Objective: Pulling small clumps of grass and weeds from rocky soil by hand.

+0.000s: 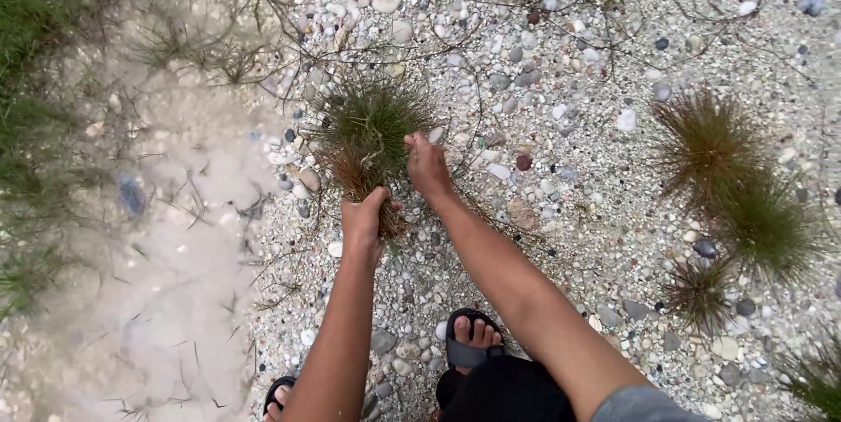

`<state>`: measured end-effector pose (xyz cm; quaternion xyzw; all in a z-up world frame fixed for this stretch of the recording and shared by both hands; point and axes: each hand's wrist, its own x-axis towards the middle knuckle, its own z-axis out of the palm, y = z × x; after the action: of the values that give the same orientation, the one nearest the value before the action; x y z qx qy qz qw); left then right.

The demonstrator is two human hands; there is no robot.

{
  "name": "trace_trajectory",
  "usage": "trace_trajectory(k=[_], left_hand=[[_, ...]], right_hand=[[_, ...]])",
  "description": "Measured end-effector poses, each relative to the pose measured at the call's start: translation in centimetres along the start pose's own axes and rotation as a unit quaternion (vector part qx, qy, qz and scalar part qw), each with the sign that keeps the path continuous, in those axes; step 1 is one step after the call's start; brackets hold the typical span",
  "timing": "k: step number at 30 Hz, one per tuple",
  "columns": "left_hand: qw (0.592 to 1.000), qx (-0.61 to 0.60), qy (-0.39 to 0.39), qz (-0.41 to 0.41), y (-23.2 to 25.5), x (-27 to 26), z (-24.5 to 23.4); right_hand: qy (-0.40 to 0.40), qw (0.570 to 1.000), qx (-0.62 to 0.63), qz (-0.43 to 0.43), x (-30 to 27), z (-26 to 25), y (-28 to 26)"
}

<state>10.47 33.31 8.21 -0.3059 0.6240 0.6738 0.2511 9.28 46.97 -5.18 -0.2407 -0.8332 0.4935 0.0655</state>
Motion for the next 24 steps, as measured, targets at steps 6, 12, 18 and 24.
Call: trace_trajectory(k=[6, 12, 18, 24], left_hand=[[0.999, -0.007, -0.040, 0.031, -0.3, 3.4, -0.8], [0.991, -0.052, -0.112, 0.050, 2.2, 2.4, 0.5], [0.965, 0.006, -0.237, 0.114, 3.8, -0.1, 5.7], [0.983, 0.008, -0.126, 0.135, 2.6, 3.5, 5.7]], right_hand=[[0.046, 0.920, 0.347, 0.178, 0.6, -8.7, -3.2], [-0.008, 0.695, 0.691, 0.198, 1.1, -15.6, -5.1], [-0.110, 0.795, 0.564, 0.194, 0.4, -12.1, -5.8], [-0.233, 0.924, 0.291, 0.086, -2.7, -17.0, -13.9]])
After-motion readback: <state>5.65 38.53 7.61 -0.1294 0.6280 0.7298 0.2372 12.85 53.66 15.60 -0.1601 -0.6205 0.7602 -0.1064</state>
